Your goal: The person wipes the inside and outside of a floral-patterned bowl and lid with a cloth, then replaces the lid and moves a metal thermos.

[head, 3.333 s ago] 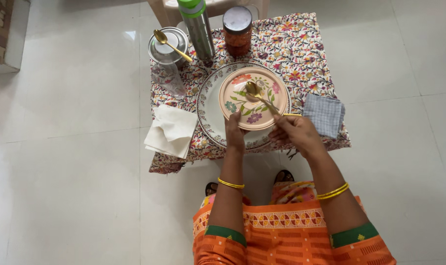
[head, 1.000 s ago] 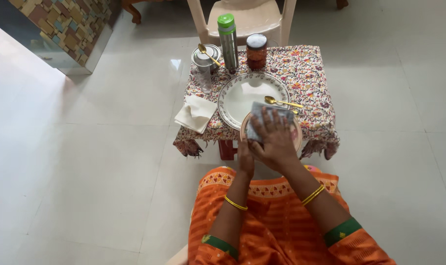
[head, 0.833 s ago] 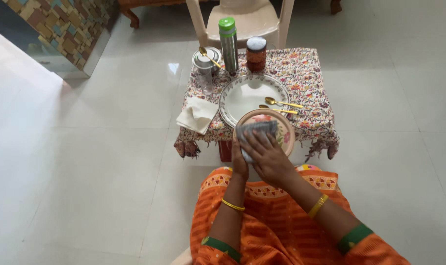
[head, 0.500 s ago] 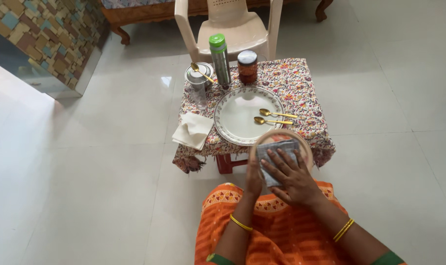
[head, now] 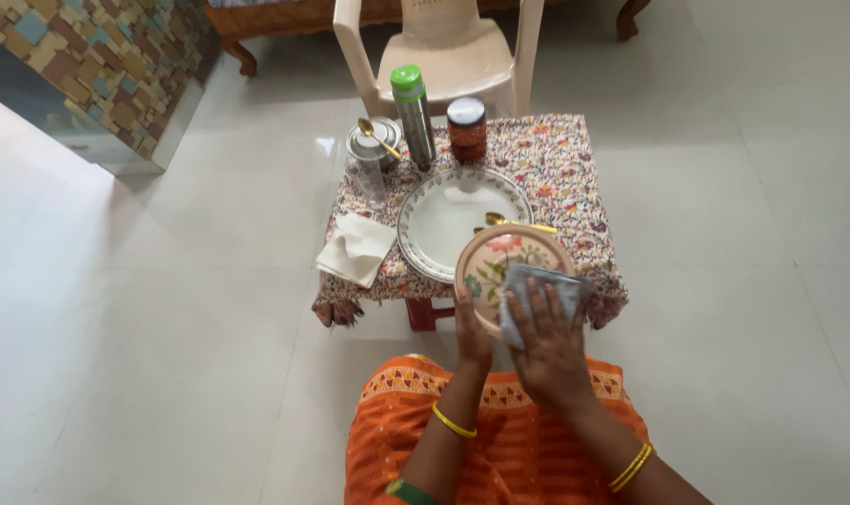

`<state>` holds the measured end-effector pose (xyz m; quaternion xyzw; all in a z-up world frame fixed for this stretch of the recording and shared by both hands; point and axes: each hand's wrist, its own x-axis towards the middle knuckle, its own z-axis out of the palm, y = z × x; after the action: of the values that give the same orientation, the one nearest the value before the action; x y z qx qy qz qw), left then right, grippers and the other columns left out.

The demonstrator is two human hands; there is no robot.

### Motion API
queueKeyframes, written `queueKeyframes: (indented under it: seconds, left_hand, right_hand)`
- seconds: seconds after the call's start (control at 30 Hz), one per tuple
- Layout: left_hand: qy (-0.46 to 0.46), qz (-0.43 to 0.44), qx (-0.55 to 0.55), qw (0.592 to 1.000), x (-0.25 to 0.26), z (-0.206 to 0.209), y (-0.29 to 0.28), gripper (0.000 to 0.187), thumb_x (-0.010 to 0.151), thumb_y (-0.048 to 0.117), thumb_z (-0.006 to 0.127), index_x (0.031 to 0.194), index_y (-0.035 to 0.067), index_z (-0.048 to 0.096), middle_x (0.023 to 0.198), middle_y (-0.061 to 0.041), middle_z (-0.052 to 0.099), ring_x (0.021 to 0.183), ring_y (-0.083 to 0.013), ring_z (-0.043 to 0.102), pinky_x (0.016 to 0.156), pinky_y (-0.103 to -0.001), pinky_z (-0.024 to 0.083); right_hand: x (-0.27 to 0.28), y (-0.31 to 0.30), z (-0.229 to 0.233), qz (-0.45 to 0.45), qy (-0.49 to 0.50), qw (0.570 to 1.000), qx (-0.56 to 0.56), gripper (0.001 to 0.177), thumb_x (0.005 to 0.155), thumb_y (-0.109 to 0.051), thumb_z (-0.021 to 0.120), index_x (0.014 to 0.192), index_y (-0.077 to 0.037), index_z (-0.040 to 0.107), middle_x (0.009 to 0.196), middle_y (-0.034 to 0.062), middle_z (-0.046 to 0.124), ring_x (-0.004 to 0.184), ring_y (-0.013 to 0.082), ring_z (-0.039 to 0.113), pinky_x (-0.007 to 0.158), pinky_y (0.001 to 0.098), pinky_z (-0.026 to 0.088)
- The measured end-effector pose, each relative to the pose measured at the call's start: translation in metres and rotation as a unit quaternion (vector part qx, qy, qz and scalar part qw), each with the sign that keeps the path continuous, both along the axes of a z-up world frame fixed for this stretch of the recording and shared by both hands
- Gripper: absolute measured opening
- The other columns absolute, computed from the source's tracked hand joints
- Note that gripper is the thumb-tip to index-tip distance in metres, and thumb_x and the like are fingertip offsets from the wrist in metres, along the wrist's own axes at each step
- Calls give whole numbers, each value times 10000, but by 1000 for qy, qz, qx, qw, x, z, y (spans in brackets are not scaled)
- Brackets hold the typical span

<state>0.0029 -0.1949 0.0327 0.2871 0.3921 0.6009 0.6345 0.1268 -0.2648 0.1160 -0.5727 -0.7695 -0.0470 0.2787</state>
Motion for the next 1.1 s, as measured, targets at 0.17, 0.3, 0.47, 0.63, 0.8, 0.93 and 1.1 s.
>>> queueKeyframes:
  seconds: [0.17,0.3,0.47,0.63,0.8,0.93,1.1]
  left_hand:
    - [-27,-66,40,997,4,-22,-11,663,1045,545,324,1489,54,360,1335,-192,556,1233,-305,604,985,-395,588]
    - [57,-130,115,983,13,-15,-30,669,1070,526,322,1502,19,387,1347,-236,558,1240,-318,612,1020,-413,573]
    - [65,-149,153,975,22,-15,-30,736,1097,562,299,1593,18,286,1540,-209,440,1412,-272,462,1174,-379,407]
    - [86,-163,135,974,10,-2,-22,706,1080,538,292,1581,41,315,1516,-158,464,1404,-253,472,1173,-403,413]
    - [134,-135,157,969,12,5,-23,664,1120,512,326,1561,19,382,1440,-210,545,1338,-281,525,1129,-398,437]
    - [96,-155,161,970,15,0,-20,654,1123,489,329,1569,11,361,1478,-200,509,1376,-280,489,1153,-383,416]
    - [-76,-189,106,973,11,-26,-10,679,1083,501,286,1554,17,345,1523,-167,489,1408,-280,504,1169,-411,441]
  right_hand:
    - [18,9,0,-8,-21,1000,-21,770,912,-592,513,1581,-263,319,1643,157,251,1518,354,209,1212,642,20]
    - [44,23,-15,-95,48,989,-98,799,949,-571,519,1617,-197,289,1671,208,228,1520,417,196,1195,635,37]
    - [21,14,-30,-13,28,998,-61,759,910,-488,524,1601,-229,344,1670,150,283,1549,378,222,1254,626,64]
    - [32,33,-22,23,10,999,-46,681,969,-474,501,1587,-221,368,1680,137,297,1562,354,239,1251,628,76]
    - [61,34,-8,-112,117,982,-100,729,987,-499,492,1620,-171,337,1668,194,235,1540,391,199,1233,597,99]
    - [42,33,-25,-40,51,996,-58,729,996,-445,495,1626,-142,291,1708,174,225,1575,395,179,1253,593,56]
    - [13,23,-40,56,-47,993,-94,732,917,-404,566,1583,-178,367,1683,128,265,1560,337,206,1248,579,35]
